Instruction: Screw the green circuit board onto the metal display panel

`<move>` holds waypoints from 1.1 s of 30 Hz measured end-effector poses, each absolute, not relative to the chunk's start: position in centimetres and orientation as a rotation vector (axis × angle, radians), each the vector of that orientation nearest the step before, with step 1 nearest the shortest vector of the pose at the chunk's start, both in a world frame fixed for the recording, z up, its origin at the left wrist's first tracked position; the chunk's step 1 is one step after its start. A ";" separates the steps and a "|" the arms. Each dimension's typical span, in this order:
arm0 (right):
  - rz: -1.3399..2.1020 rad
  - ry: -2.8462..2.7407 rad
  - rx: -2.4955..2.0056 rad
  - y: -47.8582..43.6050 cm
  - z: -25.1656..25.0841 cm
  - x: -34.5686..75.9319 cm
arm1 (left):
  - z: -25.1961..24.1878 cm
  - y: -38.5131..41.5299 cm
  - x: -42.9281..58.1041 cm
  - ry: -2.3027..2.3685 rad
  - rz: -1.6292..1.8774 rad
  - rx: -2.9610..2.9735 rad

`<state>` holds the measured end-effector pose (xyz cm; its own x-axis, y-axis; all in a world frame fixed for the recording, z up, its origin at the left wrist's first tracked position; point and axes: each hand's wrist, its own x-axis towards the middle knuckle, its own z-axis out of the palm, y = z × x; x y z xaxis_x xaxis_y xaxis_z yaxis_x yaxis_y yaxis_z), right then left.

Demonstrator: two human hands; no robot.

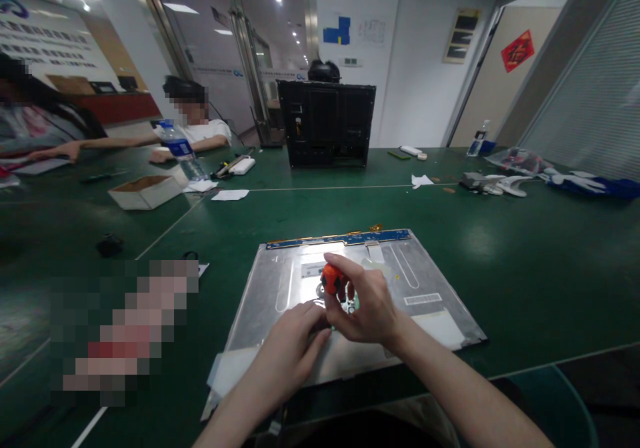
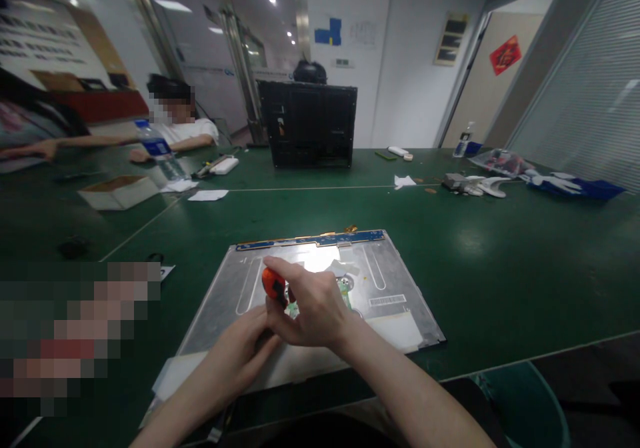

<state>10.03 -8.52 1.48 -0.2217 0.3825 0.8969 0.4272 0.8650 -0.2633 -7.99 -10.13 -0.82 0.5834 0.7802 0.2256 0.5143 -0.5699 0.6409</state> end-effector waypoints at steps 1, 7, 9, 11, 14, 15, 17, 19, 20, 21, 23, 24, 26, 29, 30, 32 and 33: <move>-0.048 -1.837 -0.612 -8.5 1.5 10.0 | -0.7 -10.2 -8.0 1.020 0.669 2.288; -0.051 -1.839 -0.621 -8.7 1.7 10.0 | -0.9 -10.1 -7.8 1.052 0.685 2.291; -0.042 -1.838 -0.616 -8.7 1.7 10.0 | -1.2 -10.0 -7.5 1.090 0.715 2.313; -0.033 -1.843 -0.615 -8.6 1.6 10.0 | -1.5 -9.9 -7.4 1.102 0.730 2.345; -0.022 -1.858 -0.639 -8.4 1.3 10.1 | -1.9 -9.9 -7.5 1.113 0.725 2.389; -0.023 -1.860 -0.649 -8.3 1.3 10.1 | -2.0 -9.9 -7.5 1.117 0.721 2.400; -0.034 -1.860 -0.670 -8.2 1.2 10.1 | -2.2 -9.8 -7.6 1.122 0.707 2.413; -0.041 -1.858 -0.691 -8.1 1.3 10.1 | -2.2 -9.8 -7.7 1.121 0.695 2.421; -0.040 -1.858 -0.700 -8.1 1.4 10.1 | -2.3 -9.8 -7.7 1.121 0.690 2.426; -0.037 -1.862 -0.707 -8.2 1.5 10.1 | -2.3 -9.8 -7.8 1.122 0.686 2.432; -0.034 -1.871 -0.707 -8.3 1.6 10.2 | -2.4 -9.8 -7.8 1.127 0.685 2.446; -0.039 -1.874 -0.704 -8.4 1.7 10.2 | -2.4 -9.8 -7.8 1.130 0.683 2.452; -0.058 -1.877 -0.684 -8.5 1.8 10.2 | -2.5 -9.7 -7.8 1.136 0.673 2.461; -0.072 -1.872 -0.652 -8.5 1.9 10.2 | -2.6 -9.6 -7.7 1.147 0.658 2.470; -0.071 -1.869 -0.645 -8.5 1.9 10.2 | -2.6 -9.6 -7.7 1.151 0.652 2.469; -0.070 -1.864 -0.638 -8.5 1.9 10.2 | -2.6 -9.7 -7.7 1.160 0.636 2.463; -0.071 -1.864 -0.637 -8.5 1.9 10.2 | -2.6 -9.7 -7.7 1.165 0.627 2.460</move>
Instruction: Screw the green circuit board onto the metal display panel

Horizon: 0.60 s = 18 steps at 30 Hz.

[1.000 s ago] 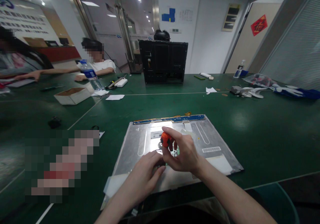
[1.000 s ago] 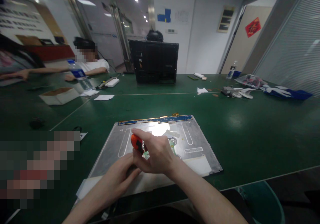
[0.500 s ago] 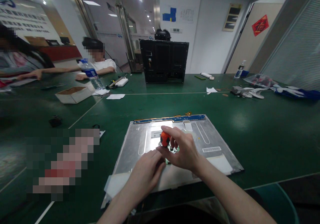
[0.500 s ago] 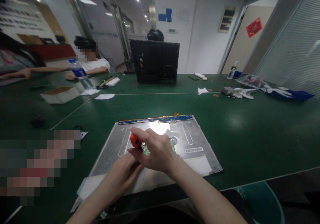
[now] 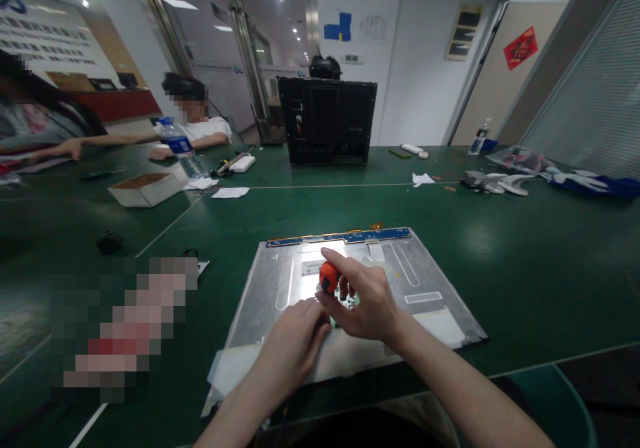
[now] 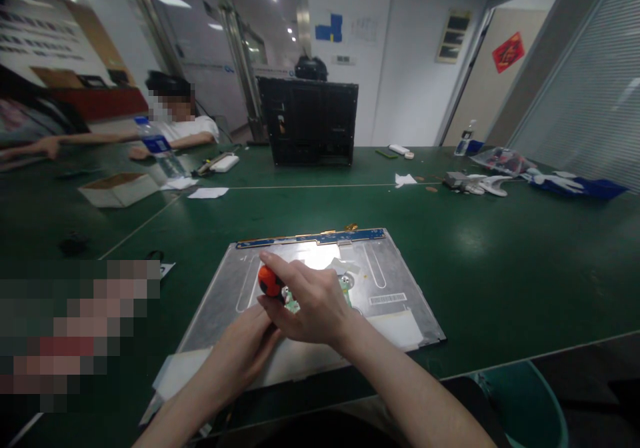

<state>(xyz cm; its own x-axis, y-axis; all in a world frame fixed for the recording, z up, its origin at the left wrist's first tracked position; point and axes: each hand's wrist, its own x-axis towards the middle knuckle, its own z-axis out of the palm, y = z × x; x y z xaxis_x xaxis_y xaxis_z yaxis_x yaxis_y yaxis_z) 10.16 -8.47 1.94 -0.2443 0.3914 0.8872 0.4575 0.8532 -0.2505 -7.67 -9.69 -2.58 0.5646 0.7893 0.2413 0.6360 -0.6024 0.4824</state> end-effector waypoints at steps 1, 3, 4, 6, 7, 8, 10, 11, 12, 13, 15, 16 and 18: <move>-0.072 -1.865 -0.637 -8.5 2.0 10.2 | -2.6 -9.7 -7.7 1.167 0.622 2.458; -0.067 -1.874 -0.646 -8.6 2.0 10.2 | -2.7 -9.7 -7.7 1.161 0.627 2.462; -0.057 -1.880 -0.652 -8.6 2.1 10.2 | -2.7 -9.7 -7.7 1.153 0.634 2.465; -0.026 -1.884 -0.662 -8.6 2.0 10.3 | -2.9 -9.7 -7.7 1.137 0.647 2.474; -0.007 -1.882 -0.665 -8.6 2.0 10.3 | -2.9 -9.6 -7.8 1.134 0.648 2.477; 0.016 -1.876 -0.666 -8.6 1.9 10.3 | -3.0 -9.6 -7.8 1.131 0.646 2.481; 0.066 -1.865 -0.659 -8.6 1.6 10.4 | -3.1 -9.6 -7.8 1.122 0.639 2.488; 0.086 -1.860 -0.655 -8.5 1.5 10.4 | -3.1 -9.6 -7.8 1.114 0.640 2.494; 0.100 -1.857 -0.651 -8.5 1.4 10.4 | -3.1 -9.5 -7.8 1.103 0.644 2.500; 0.104 -1.858 -0.650 -8.4 1.3 10.4 | -3.1 -9.5 -7.8 1.094 0.650 2.507; 0.079 -1.862 -0.657 -8.3 1.2 10.3 | -3.1 -9.5 -7.8 1.092 0.661 2.522; 0.062 -1.863 -0.660 -8.3 1.2 10.3 | -3.2 -9.4 -7.8 1.099 0.660 2.527; 0.030 -1.863 -0.661 -8.3 1.4 10.3 | -3.2 -9.4 -7.8 1.133 0.641 2.528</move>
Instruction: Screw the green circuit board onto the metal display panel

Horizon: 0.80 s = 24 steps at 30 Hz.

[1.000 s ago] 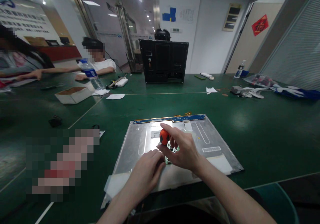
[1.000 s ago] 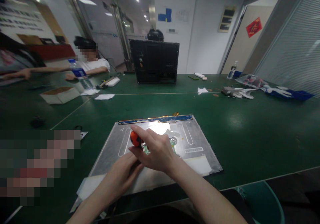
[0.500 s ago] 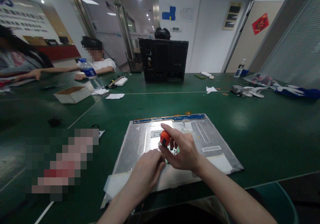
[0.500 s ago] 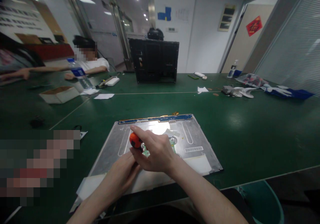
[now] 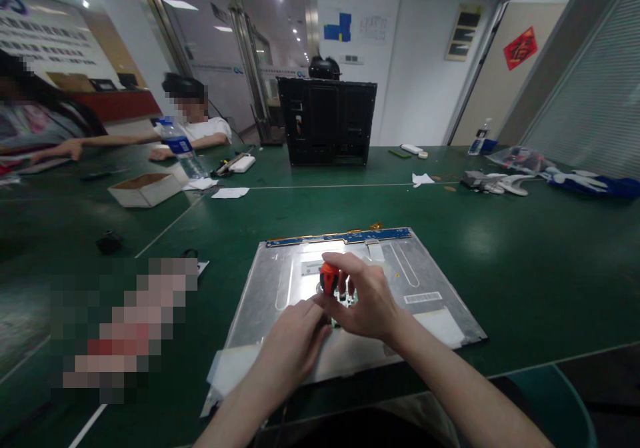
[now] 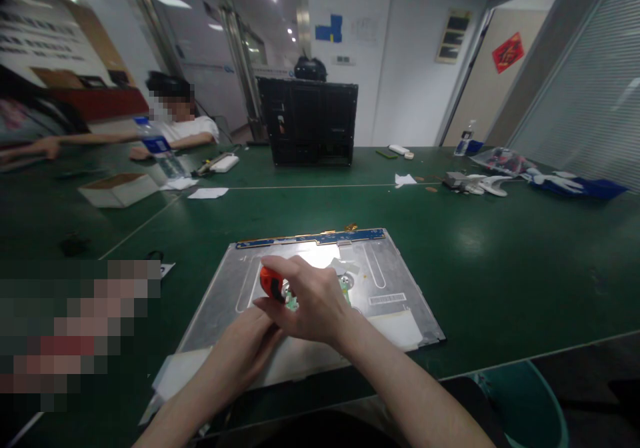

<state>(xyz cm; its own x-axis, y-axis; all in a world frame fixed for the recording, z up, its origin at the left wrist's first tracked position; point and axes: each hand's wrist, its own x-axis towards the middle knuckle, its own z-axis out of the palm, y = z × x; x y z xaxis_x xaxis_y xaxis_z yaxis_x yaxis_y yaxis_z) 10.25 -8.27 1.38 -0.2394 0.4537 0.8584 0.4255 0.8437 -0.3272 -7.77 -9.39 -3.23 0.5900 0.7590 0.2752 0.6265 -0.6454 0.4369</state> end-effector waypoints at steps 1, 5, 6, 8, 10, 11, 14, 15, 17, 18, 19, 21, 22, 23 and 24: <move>0.015 -1.866 -0.663 -8.3 1.5 10.2 | -3.3 -9.4 -7.7 1.152 0.627 2.524; -0.052 -1.905 -0.668 -8.5 2.0 10.2 | -3.2 -9.5 -7.5 1.201 0.584 2.514; -0.062 -1.913 -0.663 -8.6 2.0 10.2 | -3.2 -9.5 -7.5 1.208 0.570 2.519; -0.064 -1.915 -0.650 -8.6 2.0 10.2 | -3.2 -9.5 -7.5 1.223 0.542 2.531; -0.054 -1.912 -0.632 -8.6 2.0 10.2 | -3.1 -9.5 -7.4 1.235 0.524 2.542; -0.049 -1.913 -0.624 -8.6 1.9 10.2 | -3.1 -9.4 -7.4 1.240 0.523 2.547; -0.040 -1.922 -0.601 -8.6 1.9 10.2 | -3.0 -9.4 -7.4 1.244 0.529 2.566; -0.040 -1.923 -0.602 -8.6 1.9 10.2 | -3.0 -9.4 -7.4 1.239 0.530 2.573; -0.043 -1.921 -0.608 -8.5 1.9 10.2 | -3.0 -9.4 -7.3 1.231 0.536 2.584; -0.045 -1.921 -0.610 -8.5 2.0 10.2 | -3.0 -9.4 -7.3 1.227 0.538 2.587; -0.047 -1.920 -0.611 -8.5 2.0 10.2 | -3.0 -9.4 -7.3 1.222 0.543 2.590; -0.050 -1.915 -0.611 -8.5 2.0 10.2 | -3.1 -9.4 -7.3 1.212 0.553 2.596; -0.048 -1.912 -0.614 -8.5 2.0 10.2 | -3.1 -9.4 -7.3 1.205 0.560 2.600; -0.044 -1.910 -0.617 -8.5 2.0 10.2 | -3.2 -9.4 -7.3 1.199 0.568 2.602; -0.038 -1.909 -0.622 -8.5 1.9 10.1 | -3.2 -9.4 -7.4 1.194 0.576 2.604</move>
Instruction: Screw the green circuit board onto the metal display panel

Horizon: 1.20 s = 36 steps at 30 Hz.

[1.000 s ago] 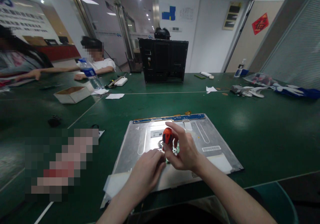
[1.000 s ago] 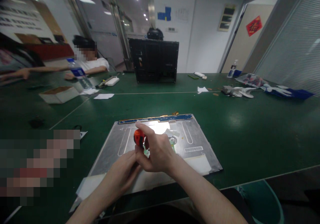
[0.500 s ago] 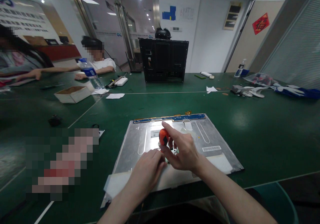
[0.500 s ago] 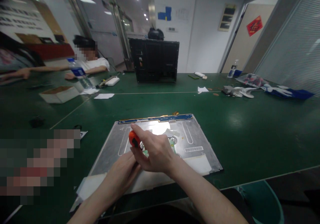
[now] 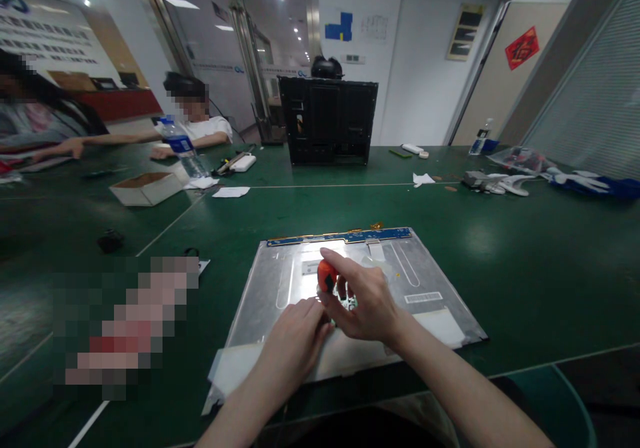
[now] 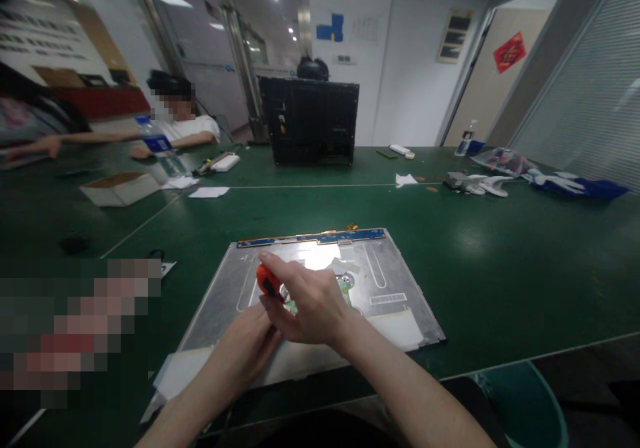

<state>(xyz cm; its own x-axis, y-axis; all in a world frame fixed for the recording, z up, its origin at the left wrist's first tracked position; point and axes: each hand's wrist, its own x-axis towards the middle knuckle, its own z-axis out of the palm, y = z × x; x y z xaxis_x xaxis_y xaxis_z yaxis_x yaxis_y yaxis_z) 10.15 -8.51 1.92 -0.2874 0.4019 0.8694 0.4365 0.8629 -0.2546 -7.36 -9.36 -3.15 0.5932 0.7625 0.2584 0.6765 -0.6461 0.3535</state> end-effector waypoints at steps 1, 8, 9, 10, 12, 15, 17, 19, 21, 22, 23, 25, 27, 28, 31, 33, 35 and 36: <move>-0.032 -1.909 -0.627 -8.5 1.9 10.1 | -3.1 -9.4 -7.4 1.187 0.584 2.604; 0.013 -1.875 -0.628 -8.5 1.5 10.1 | -3.0 -9.6 -7.6 1.147 0.659 2.594; 0.006 -1.868 -0.629 -8.5 1.4 10.1 | -3.0 -9.6 -7.6 1.147 0.665 2.590; 0.000 -1.864 -0.628 -8.5 1.4 10.1 | -2.9 -9.6 -7.6 1.147 0.667 2.585; -0.008 -1.863 -0.634 -8.4 1.3 10.1 | -2.8 -9.7 -7.6 1.145 0.663 2.568; -0.005 -1.876 -0.644 -8.3 1.3 10.0 | -2.6 -9.7 -7.6 1.139 0.651 2.546; 0.000 -1.881 -0.640 -8.2 1.3 10.0 | -2.5 -9.8 -7.6 1.136 0.644 2.535; -0.002 -1.878 -0.635 -8.2 1.4 10.0 | -2.5 -9.8 -7.7 1.138 0.646 2.521; -0.007 -1.872 -0.639 -8.3 1.4 10.0 | -2.4 -9.9 -7.7 1.133 0.641 2.506; -0.010 -1.871 -0.641 -8.3 1.4 10.0 | -2.4 -9.9 -7.7 1.131 0.637 2.498; -0.014 -1.868 -0.640 -8.3 1.4 10.0 | -2.4 -9.9 -7.8 1.129 0.637 2.490; -0.022 -1.859 -0.625 -8.3 1.4 10.0 | -2.3 -9.9 -7.8 1.122 0.638 2.480; -0.027 -1.837 -0.609 -8.4 1.5 10.0 | -2.2 -10.0 -7.8 1.112 0.640 2.474; -0.029 -1.823 -0.604 -8.4 1.5 10.1 | -2.2 -10.0 -7.8 1.106 0.635 2.472; -0.055 -1.788 -0.608 -8.4 1.6 10.1 | -2.1 -10.0 -7.8 1.104 0.611 2.459; -0.077 -1.786 -0.609 -8.4 1.6 10.1 | -2.1 -10.1 -7.9 1.106 0.605 2.450; -0.084 -1.787 -0.610 -8.4 1.6 10.1 | -2.0 -10.1 -7.9 1.105 0.608 2.443; -0.082 -1.785 -0.611 -8.4 1.6 10.1 | -1.9 -10.2 -7.9 1.105 0.614 2.438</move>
